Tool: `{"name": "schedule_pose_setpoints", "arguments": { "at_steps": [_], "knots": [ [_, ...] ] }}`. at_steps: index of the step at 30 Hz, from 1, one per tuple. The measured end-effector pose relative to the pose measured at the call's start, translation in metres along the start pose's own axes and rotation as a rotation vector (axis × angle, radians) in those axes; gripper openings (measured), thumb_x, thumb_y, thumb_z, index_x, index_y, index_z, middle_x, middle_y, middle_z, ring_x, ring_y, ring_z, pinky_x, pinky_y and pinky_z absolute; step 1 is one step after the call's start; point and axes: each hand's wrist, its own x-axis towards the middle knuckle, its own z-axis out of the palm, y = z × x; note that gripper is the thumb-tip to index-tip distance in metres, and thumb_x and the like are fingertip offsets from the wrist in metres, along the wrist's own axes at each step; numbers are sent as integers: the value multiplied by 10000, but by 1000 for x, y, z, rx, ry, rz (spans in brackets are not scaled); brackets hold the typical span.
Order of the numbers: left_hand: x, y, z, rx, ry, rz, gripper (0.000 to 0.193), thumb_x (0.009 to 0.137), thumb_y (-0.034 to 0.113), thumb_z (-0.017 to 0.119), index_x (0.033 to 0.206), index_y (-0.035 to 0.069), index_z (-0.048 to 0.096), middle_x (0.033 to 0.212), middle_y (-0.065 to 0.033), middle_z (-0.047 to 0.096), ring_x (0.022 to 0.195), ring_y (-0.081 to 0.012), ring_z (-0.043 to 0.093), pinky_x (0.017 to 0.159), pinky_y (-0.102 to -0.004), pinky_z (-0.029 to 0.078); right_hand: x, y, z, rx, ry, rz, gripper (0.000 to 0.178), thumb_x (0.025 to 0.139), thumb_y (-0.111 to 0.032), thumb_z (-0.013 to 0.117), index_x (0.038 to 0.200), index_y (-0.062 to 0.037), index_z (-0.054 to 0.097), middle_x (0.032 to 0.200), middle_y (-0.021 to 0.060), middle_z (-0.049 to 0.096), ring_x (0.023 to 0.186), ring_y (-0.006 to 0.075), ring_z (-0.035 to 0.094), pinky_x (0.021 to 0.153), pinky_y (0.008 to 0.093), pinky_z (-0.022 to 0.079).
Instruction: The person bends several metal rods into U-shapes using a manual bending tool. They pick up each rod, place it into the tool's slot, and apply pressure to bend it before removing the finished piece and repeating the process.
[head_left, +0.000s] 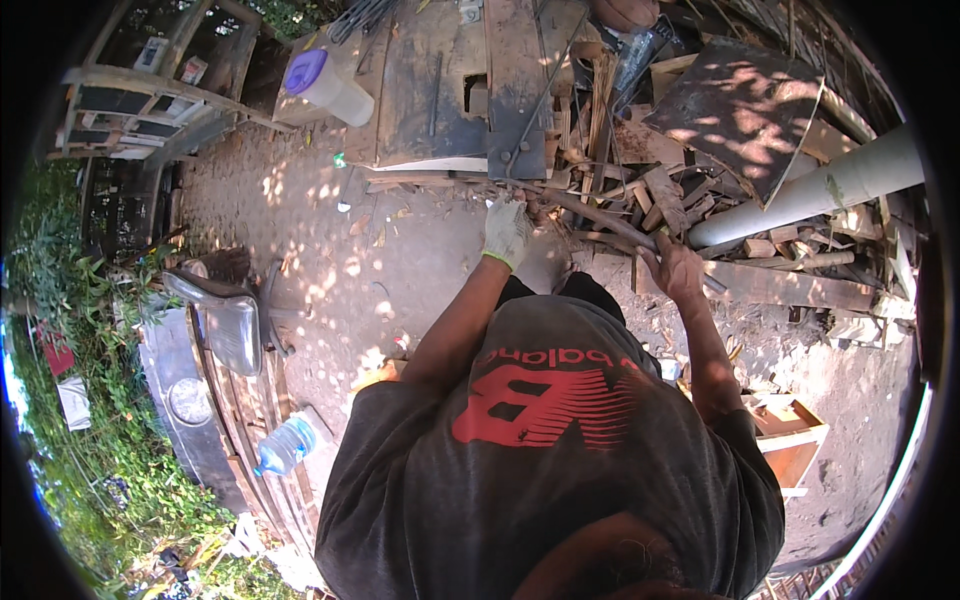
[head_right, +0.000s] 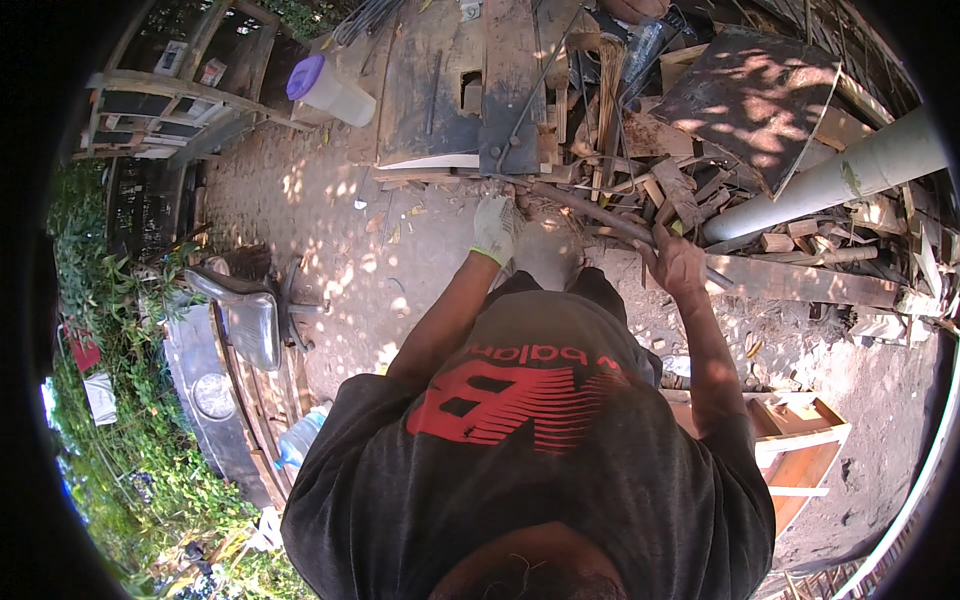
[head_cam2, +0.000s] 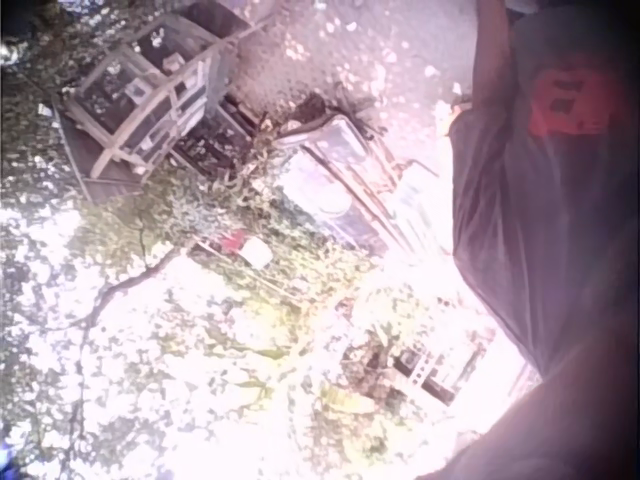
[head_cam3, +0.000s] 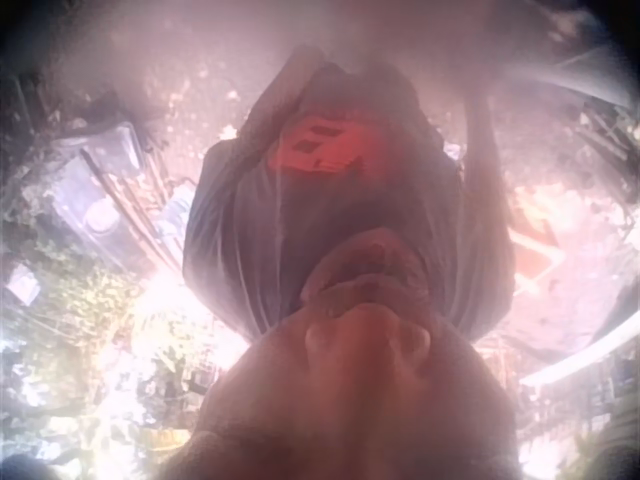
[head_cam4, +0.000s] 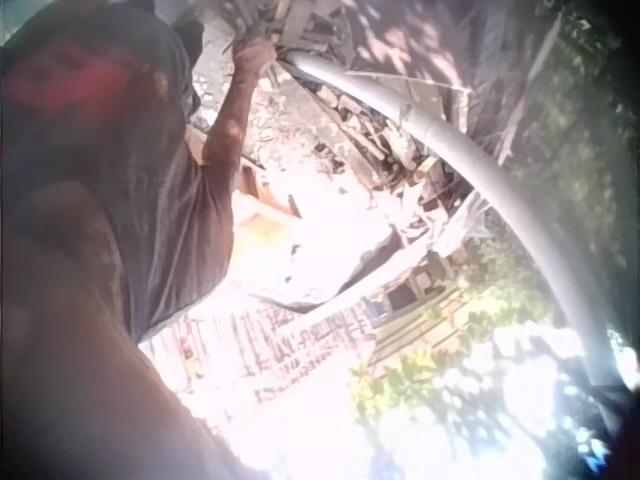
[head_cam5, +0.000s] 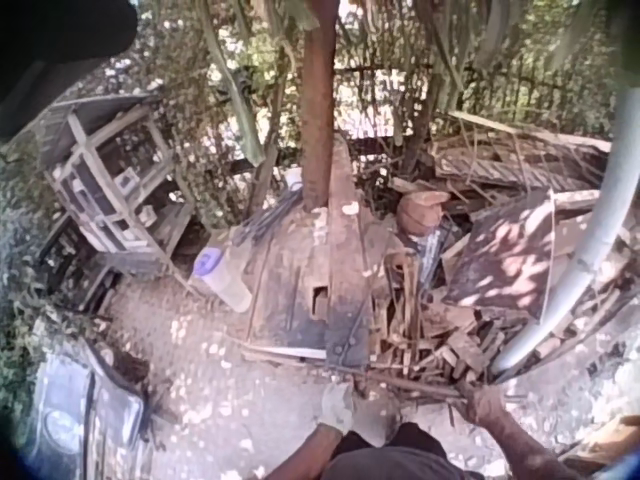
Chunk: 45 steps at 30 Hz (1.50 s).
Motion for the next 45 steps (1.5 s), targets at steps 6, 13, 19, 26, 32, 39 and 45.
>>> {"name": "schedule_pose_setpoints", "arguments": {
  "at_steps": [6, 13, 19, 26, 32, 39, 45],
  "knots": [
    [-4, -9, 0, 186, 26, -50, 287, 963, 288, 601, 1139, 65, 561, 993, -103, 637, 956, -269, 633, 807, -428, 507, -5, -5, 2, -2, 7, 36, 390, 888, -465, 619, 980, -89, 576, 774, 174, 672, 752, 385, 665, 636, 487, 516],
    [-4, -82, 5, -438, -408, -404, 512, 949, 445, 586, 1247, 50, 455, 1429, -83, 456, 1329, -259, 406, 987, -449, 400, -3, -19, 0, -49, 5, 150, 472, 829, -551, 658, 963, -101, 604, 720, 158, 671, 697, 380, 671, 588, 475, 525],
    [-22, -106, 103, -229, -70, -515, 369, 930, 453, 613, 907, 87, 566, 858, -96, 624, 837, -275, 597, 764, -398, 462, -12, -20, 22, -42, 67, 238, 472, 809, -576, 666, 938, -125, 613, 725, 168, 680, 706, 382, 683, 594, 482, 535],
    [-22, -125, 51, -287, -237, -511, 466, 950, 408, 607, 618, 144, 415, 601, -34, 449, 616, -218, 491, 673, -388, 447, -48, -93, 20, -2, 85, 481, 501, 805, -585, 665, 887, -95, 600, 717, 190, 671, 712, 406, 670, 608, 492, 522],
    [-56, -65, 5, -10, -248, -751, 372, 965, 278, 586, 653, 149, 430, 565, -12, 413, 617, -213, 516, 682, -426, 492, -90, -194, 68, 16, 147, 772, 519, 820, -610, 643, 853, -94, 592, 669, 189, 664, 651, 384, 677, 575, 485, 524],
    [-67, -18, -20, 146, -432, -957, 397, 945, 312, 618, 629, 140, 452, 581, -22, 483, 628, -217, 550, 702, -417, 516, -101, -263, 87, 136, 367, 831, 441, 872, -471, 662, 858, -44, 552, 716, 207, 648, 687, 421, 651, 581, 499, 490],
    [-68, -27, -11, 36, -285, -922, 314, 911, 227, 673, 704, 127, 460, 615, -17, 454, 597, -213, 500, 770, -418, 489, -135, -233, 60, 264, 203, 571, 409, 869, -430, 678, 884, -34, 578, 716, 209, 628, 693, 403, 636, 598, 464, 490]
  ]
}}
